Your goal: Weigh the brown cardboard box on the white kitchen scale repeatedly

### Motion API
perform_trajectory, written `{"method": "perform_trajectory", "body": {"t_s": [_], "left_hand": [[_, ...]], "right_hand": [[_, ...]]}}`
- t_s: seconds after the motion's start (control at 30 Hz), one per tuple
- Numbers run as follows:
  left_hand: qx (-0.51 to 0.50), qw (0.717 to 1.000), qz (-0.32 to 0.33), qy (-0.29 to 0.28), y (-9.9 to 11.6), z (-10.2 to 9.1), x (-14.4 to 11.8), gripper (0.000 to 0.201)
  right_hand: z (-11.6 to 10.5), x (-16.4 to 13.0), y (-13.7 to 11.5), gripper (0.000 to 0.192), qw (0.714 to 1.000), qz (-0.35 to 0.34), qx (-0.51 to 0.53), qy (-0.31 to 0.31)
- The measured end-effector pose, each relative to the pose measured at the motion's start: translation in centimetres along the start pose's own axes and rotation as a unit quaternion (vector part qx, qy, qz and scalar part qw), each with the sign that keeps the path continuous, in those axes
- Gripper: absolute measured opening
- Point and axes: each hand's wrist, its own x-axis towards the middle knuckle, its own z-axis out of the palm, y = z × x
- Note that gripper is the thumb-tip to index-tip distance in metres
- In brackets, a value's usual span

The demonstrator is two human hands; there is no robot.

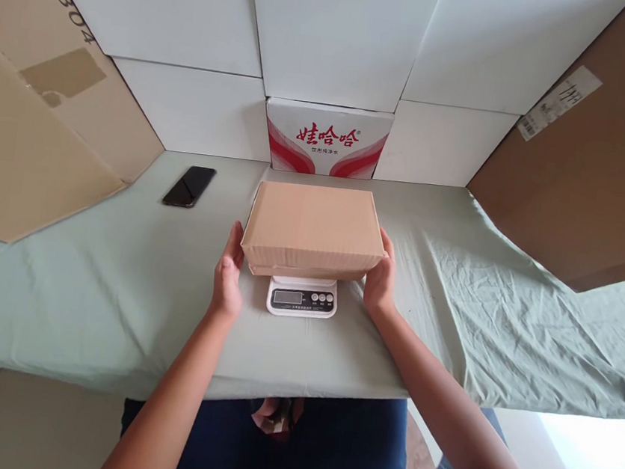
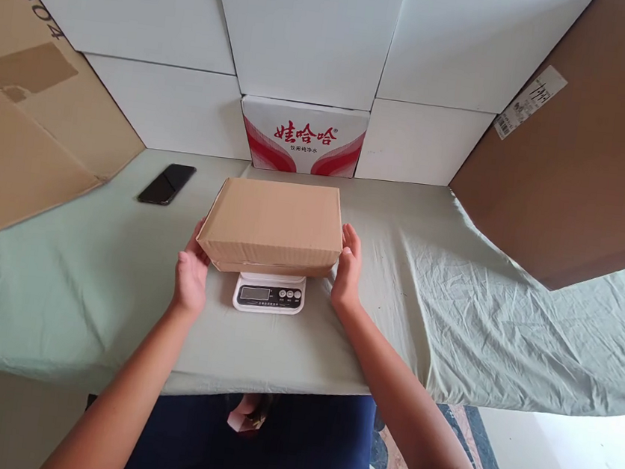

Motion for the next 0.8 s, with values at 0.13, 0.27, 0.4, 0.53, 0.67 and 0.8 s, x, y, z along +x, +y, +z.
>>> {"method": "perform_trajectory", "body": {"t_s": [0.13, 0.27, 0.4, 0.53, 0.67, 0.8], "left_hand": [[0.006, 1.0, -0.008, 0.007, -0.5, -0.3, 0.1, 0.087], [0.014, 0.999, -0.034, 0.014, -1.4, -0.6, 0.1, 0.088], [0.021, 0.999, -0.046, 0.006, -2.1, -1.2, -0.4, 0.088], [0.014, 0.998, -0.066, 0.003, -2.3, -1.5, -0.8, 0.085], [-0.011, 0.997, -0.072, 0.0, -1.8, -1.1, -0.6, 0.087], [-0.032, 0.996, -0.078, 0.01, -1.3, -0.9, -0.3, 0.088]], "right_hand": [[-0.1, -0.2, 0.6, 0.063, 1.0, 0.015, -0.014, -0.007], [-0.3, -0.3, 1.3, 0.061, 1.0, 0.023, -0.011, 0.006], [-0.6, -0.6, 2.0, 0.066, 0.999, 0.048, 0.007, 0.011], [-0.7, -0.7, 2.4, 0.064, 0.999, 0.035, -0.02, 0.01], [-0.4, -0.7, 2.1, 0.064, 0.998, 0.039, -0.039, 0.022], [-0.1, -0.7, 1.7, 0.064, 0.999, 0.028, -0.035, 0.013]]}}
